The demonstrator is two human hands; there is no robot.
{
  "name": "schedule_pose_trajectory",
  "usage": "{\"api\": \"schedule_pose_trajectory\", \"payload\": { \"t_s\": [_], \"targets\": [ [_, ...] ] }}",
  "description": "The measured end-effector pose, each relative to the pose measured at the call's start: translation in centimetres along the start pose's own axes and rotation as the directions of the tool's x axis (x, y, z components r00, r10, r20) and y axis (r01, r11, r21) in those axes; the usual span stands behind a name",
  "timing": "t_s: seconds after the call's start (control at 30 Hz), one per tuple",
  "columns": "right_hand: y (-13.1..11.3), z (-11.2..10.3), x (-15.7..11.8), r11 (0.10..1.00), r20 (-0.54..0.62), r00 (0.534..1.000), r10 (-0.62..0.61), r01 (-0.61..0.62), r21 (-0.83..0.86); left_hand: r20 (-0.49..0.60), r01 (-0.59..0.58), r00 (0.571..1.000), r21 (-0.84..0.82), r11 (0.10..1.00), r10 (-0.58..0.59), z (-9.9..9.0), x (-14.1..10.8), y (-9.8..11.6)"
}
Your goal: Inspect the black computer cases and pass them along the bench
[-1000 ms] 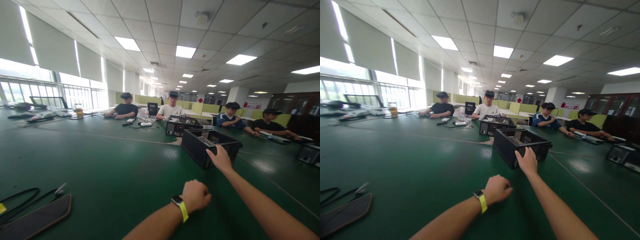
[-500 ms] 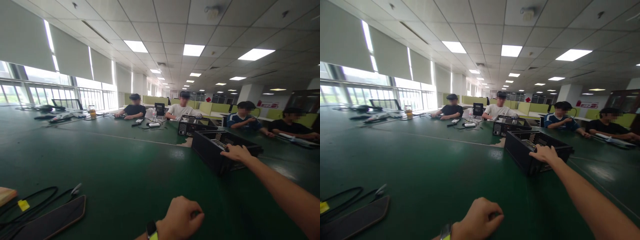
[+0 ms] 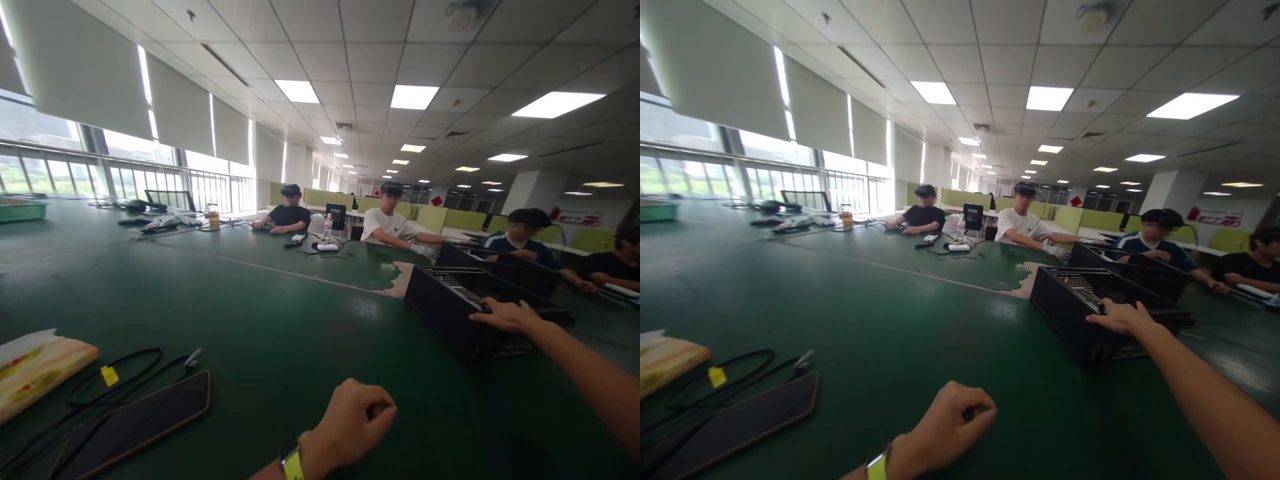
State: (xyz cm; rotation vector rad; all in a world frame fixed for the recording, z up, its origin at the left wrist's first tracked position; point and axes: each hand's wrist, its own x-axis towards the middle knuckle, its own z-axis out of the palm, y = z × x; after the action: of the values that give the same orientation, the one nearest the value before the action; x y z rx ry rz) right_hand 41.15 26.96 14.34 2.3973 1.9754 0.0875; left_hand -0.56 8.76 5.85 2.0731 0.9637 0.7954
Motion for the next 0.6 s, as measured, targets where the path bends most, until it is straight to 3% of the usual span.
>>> {"api": "schedule_pose_trajectory", "payload": {
  "t_s": [0.13, 0.2, 0.27, 0.3, 0.37, 0.4, 0.43, 0.5, 0.53, 0.6],
  "targets": [
    [-1.9, -1.1, -4.1, 0.996, 0.027, 0.996, -0.089, 0.09, -0.029, -0.07, -0.045, 0.997, -0.057, 0.997, 0.041, -1.0, 1.0, 0.3],
    [-3.4, -2.2, -8.3, 0.991, 0.034, 0.991, -0.133, 0.134, -0.025, -0.138, -0.101, 0.986, -0.06, 0.993, 0.092, -1.9, 2.1, 1.3],
    [-4.6, -3.6, -13.2, 0.967, 0.109, 0.967, -0.228, 0.212, 0.14, -0.228, -0.173, 0.96, -0.043, 0.984, 0.159, -3.2, 3.7, 3.1],
    [-5.0, -4.3, -15.4, 0.901, 0.179, 0.925, -0.335, 0.259, 0.346, -0.275, -0.214, 0.941, -0.03, 0.976, 0.198, -3.8, 4.7, 4.4],
    [-5.5, -5.3, -18.7, 0.627, 0.208, 0.816, -0.54, 0.224, 0.746, -0.33, -0.295, 0.902, 0.003, 0.956, 0.279, -5.0, 6.8, 7.4],
    [-5.6, -5.5, -19.6, 0.512, 0.187, 0.791, -0.583, 0.179, 0.84, -0.323, -0.328, 0.891, 0.03, 0.944, 0.32, -5.5, 7.9, 9.0],
    [-5.7, -5.5, -19.9, 0.477, 0.17, 0.794, -0.584, 0.167, 0.863, -0.285, -0.351, 0.889, 0.075, 0.933, 0.358, -5.7, 9.0, 10.6],
    [-6.1, -4.7, -19.3, 0.651, 0.195, 0.821, -0.537, 0.256, 0.715, -0.114, -0.358, 0.912, 0.253, 0.899, 0.395, -5.5, 11.0, 13.6],
    [-6.4, -4.1, -18.7, 0.755, 0.223, 0.823, -0.522, 0.325, 0.569, 0.007, -0.348, 0.928, 0.372, 0.86, 0.373, -5.0, 11.8, 14.7],
    [-7.3, -2.7, -17.6, 0.845, 0.272, 0.81, -0.52, 0.443, 0.299, 0.233, -0.339, 0.94, 0.568, 0.75, 0.249, -3.2, 13.3, 16.0]
  ]
}}
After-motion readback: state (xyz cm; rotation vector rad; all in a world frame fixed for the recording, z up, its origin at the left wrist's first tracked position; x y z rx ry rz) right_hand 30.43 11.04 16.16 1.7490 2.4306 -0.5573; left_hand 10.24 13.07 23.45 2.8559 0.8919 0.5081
